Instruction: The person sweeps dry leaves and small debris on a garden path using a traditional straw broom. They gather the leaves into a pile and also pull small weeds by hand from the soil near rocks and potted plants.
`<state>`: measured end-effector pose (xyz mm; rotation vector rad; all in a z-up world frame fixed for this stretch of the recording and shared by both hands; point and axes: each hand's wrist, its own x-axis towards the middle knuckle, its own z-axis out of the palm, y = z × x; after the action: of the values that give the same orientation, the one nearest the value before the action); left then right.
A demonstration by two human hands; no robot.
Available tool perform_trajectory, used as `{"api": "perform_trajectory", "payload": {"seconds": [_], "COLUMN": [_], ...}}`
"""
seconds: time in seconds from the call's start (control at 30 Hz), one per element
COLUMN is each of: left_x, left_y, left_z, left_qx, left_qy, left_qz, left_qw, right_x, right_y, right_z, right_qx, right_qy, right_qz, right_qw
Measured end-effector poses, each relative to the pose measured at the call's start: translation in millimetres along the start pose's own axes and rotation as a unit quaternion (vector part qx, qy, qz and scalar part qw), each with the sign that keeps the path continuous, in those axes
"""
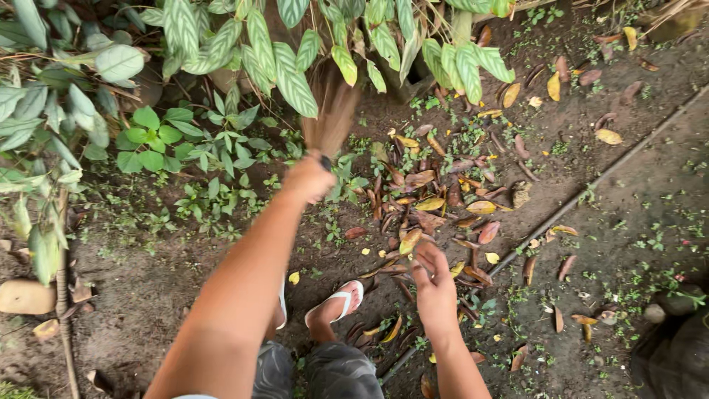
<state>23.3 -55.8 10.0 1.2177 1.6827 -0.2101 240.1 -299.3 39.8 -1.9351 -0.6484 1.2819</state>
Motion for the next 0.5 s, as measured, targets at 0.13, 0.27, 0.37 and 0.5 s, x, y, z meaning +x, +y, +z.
{"api": "perform_trajectory", "payload": {"seconds": [0.13, 0.27, 0.37, 0.5], "left_x": [-12.5, -42.7, -67.8, -97.7], "left_y": [1.0, -27.0, -52.8, -87.6], "left_z": [48.4, 41.8, 17.3, -8.3], "left_qx": [0.208, 0.085, -0.029, -0.029], "left_qy": [-0.035, -0.113, -0.138, -0.053], "left_qz": [0.050, 0.073, 0.055, 0.143], "left_qw": [0.976, 0.987, 0.988, 0.988], "right_x": [2.9, 7.0, 7.0, 4.9], "right_y": [-4.6, -7.9, -8.4, -7.5], "right_z": [-1.3, -1.0, -0.8, -3.9], "right_qx": [0.004, 0.004, -0.009, -0.030], "right_qy": [0.010, 0.006, 0.012, 0.024], "right_qz": [-0.015, -0.014, -0.020, -0.023], "right_qw": [1.000, 1.000, 1.000, 0.999]}}
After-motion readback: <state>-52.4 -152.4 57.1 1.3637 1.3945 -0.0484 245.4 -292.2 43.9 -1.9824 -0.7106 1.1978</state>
